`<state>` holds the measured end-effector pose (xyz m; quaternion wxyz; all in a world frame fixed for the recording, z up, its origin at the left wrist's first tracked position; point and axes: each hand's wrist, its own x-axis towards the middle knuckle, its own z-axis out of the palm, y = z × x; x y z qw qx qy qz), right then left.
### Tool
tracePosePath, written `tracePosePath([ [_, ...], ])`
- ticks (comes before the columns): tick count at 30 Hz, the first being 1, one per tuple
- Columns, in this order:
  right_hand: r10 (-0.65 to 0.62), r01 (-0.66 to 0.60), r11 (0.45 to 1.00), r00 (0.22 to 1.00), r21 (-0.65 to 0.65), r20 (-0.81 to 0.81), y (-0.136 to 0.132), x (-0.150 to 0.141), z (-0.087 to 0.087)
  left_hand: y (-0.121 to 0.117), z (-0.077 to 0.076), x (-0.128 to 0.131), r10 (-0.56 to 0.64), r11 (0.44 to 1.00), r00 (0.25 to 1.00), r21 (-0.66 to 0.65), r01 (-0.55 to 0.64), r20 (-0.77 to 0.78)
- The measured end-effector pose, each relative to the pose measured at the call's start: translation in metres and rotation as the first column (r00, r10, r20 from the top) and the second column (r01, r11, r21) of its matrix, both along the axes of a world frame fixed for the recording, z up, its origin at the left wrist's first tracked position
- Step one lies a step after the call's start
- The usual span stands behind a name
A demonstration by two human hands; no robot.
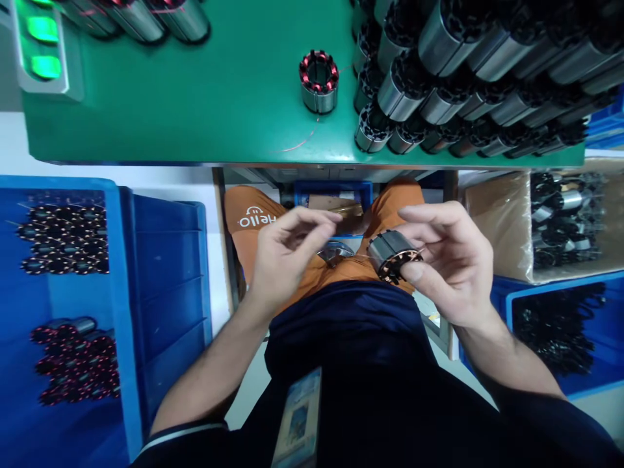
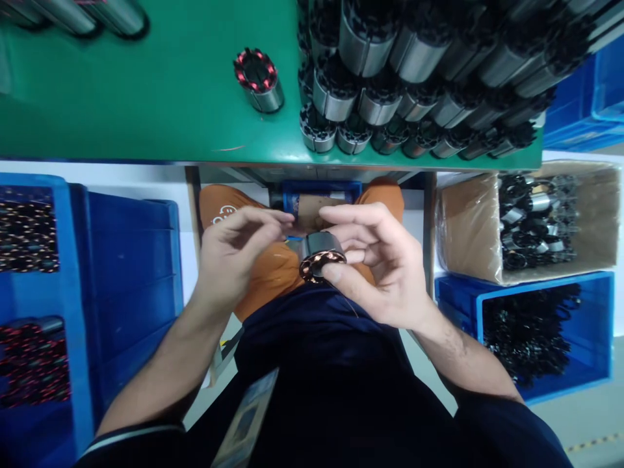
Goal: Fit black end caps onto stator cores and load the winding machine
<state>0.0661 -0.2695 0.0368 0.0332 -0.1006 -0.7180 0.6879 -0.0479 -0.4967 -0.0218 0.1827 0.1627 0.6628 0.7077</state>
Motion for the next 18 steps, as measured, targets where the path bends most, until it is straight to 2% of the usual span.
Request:
tracePosePath([
  [1,-0.006,0.006,1.0,1.0,0.008,0.006,0.0,0.0,0.001,-0.001,-0.003,0.0,0.023,0.999,0.999,0.025,-0.022,-0.044],
  [3,0.002,-0.002,1.0,1.0,0.001,0.016,-0.003,0.0,0.0,-0.004,0.0,0.002,0.015,0.999,0.972,0.049,-0.004,-0.234],
  [5,0.035,-0.034,0.999,0.999,-0.035,0.019,-0.006,-0.001,-0.002,-0.005,0.013,0.008,-0.065,0.998,0.887,-0.027,0.06,-0.456],
  [7,0.064,-0.063,0.997,0.997,-0.043,0.031,-0.009,-0.003,-0.003,-0.004,0.027,0.014,-0.14,0.988,0.808,-0.13,0.079,-0.573],
  [10,0.066,-0.066,0.994,0.998,0.084,0.004,-0.008,-0.006,0.0,-0.002,0.039,0.019,-0.133,0.984,0.803,-0.177,0.035,-0.58],
  [13,0.066,-0.038,0.976,0.99,0.213,-0.127,-0.001,-0.008,0.003,0.0,0.037,0.019,-0.118,0.984,0.777,-0.18,0.006,-0.618],
  [14,0.045,-0.011,0.978,0.986,0.207,-0.161,0.001,-0.008,0.002,0.0,0.036,0.019,-0.111,0.984,0.753,-0.177,-0.008,-0.649],
  [16,-0.079,0.101,0.988,0.981,0.117,-0.178,0.005,-0.007,-0.001,0.001,0.035,0.019,-0.062,0.983,0.722,-0.167,-0.075,-0.689],
  [18,-0.253,0.263,0.964,0.951,0.036,-0.178,0.005,-0.005,-0.006,0.001,0.036,0.019,-0.004,0.973,0.754,-0.177,-0.15,-0.657],
])
